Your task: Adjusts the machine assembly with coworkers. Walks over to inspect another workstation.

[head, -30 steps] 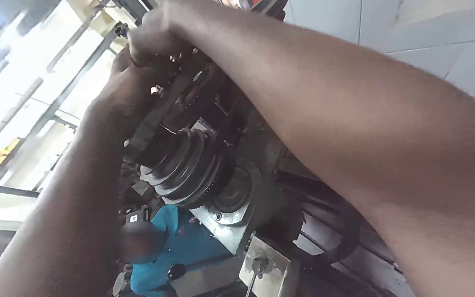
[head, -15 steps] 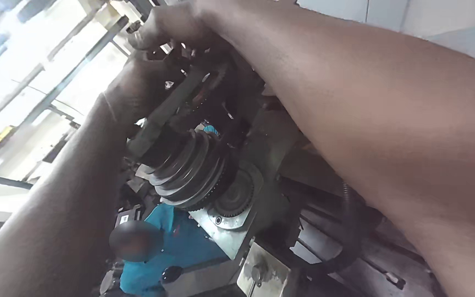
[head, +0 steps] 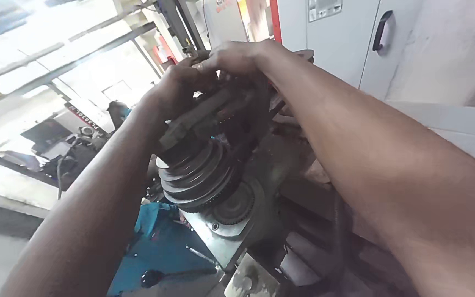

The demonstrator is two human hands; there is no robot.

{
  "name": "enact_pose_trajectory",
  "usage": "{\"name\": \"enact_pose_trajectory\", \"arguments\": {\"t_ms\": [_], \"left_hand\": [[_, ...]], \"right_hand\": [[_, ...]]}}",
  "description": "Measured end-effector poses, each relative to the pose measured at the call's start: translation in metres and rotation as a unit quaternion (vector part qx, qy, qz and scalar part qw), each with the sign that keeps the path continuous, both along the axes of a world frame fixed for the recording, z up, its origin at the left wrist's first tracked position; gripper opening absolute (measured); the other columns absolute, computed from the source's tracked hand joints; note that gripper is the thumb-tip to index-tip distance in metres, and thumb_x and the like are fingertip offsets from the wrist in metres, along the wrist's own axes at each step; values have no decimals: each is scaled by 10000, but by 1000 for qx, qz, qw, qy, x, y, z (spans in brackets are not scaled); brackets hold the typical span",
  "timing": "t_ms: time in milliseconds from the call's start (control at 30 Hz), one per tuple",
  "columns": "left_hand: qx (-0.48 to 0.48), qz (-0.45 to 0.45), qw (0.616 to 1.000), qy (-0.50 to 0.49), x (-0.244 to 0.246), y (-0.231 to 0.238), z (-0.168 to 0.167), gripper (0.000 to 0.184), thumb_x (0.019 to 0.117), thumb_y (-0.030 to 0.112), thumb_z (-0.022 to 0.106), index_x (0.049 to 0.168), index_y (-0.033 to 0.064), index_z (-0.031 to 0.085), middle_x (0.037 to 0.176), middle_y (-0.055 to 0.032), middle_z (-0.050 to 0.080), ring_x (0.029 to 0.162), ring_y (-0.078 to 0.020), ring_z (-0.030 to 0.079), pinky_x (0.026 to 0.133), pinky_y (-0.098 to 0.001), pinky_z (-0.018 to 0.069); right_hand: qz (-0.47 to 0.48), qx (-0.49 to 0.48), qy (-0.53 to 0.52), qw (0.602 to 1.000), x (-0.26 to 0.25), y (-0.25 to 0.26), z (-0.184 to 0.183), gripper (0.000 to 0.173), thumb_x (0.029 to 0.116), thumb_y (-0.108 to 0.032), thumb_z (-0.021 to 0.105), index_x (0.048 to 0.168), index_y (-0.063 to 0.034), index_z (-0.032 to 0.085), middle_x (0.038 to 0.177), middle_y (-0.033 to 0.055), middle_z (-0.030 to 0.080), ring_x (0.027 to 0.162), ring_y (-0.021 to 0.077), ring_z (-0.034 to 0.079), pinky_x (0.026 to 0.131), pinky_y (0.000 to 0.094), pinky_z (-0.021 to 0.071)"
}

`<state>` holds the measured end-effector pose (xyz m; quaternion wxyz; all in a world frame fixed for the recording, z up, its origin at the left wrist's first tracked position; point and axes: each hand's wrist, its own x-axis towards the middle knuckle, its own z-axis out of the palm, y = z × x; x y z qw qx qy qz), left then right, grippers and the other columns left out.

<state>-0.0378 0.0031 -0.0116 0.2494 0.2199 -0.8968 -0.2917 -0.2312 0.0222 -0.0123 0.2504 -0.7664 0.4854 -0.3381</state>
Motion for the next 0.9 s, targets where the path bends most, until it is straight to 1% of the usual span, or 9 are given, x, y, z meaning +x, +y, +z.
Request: {"name": "enact_pose_trajectory", "arguments": {"t_ms": [67,133,233,300,433,567,700,800,900], "left_hand": [[64,42,995,57,-4,-7,0,380,1018,78,507,1397,102,485,1042,32,672,903,-37,664,830,-229,574],[55,119,989,63,-6,-3,5,487,944,98,468,1429,139,463,1061,11,663,887,-59,651,769,-265,559],[-57,190,979,54,17,17,19,448,985,69,512,1430,83,468,1117,-10,638,867,-38,630,746,-223,538],[-130,219,965,71,55,40,17,506,932,78,575,1430,83,480,1160,-8,653,845,-29,640,724,-207,542],[-49,235,963,121,146,83,-47,735,917,250,675,1550,121,323,1335,-23,603,1091,-107,656,923,-311,578],[75,252,960,99,183,112,-120,916,837,345,772,1602,195,291,1429,-16,586,1218,-153,629,980,-339,569],[91,245,963,69,165,127,-132,1165,733,347,856,1646,339,132,1555,37,489,1336,-158,560,1042,-356,529],[83,230,965,94,147,117,-133,1262,679,191,867,1647,317,68,1576,24,441,1339,-126,545,1046,-334,529],[70,254,959,99,141,114,-145,1351,598,220,907,1650,339,67,1547,5,460,1290,-128,572,981,-352,563]], "right_hand": [[17,-14,10,1000,1,1,1,464,1065,-454,500,1301,-71,611,1141,87,645,977,149,626,879,376,521],[23,-13,7,1000,2,5,0,450,1079,-417,486,1345,-61,559,1154,90,627,977,136,618,879,354,523],[-6,0,2,1000,5,9,-3,472,1064,-501,475,1252,-97,632,1066,42,633,879,105,608,813,336,522],[-8,9,-4,1000,5,8,-3,501,1058,-529,470,1271,-107,637,1120,49,648,938,122,623,864,356,523],[-9,11,-12,1000,3,9,-5,469,1058,-525,463,1225,-119,629,1080,23,650,931,94,630,848,333,531],[-7,11,-33,999,9,19,-4,422,1073,-483,456,1249,-137,620,1042,-5,633,894,52,604,826,265,513],[-18,3,-43,999,5,24,-5,461,1052,-519,475,1295,-148,599,1057,6,625,885,61,592,831,260,498],[-11,-2,-52,999,2,23,-7,434,1040,-514,503,1286,-181,631,1103,-3,660,971,74,640,885,277,517],[3,-13,-61,998,-2,23,-7,405,1049,-479,514,1269,-167,651,1066,-18,660,923,46,615,860,242,497]]}}
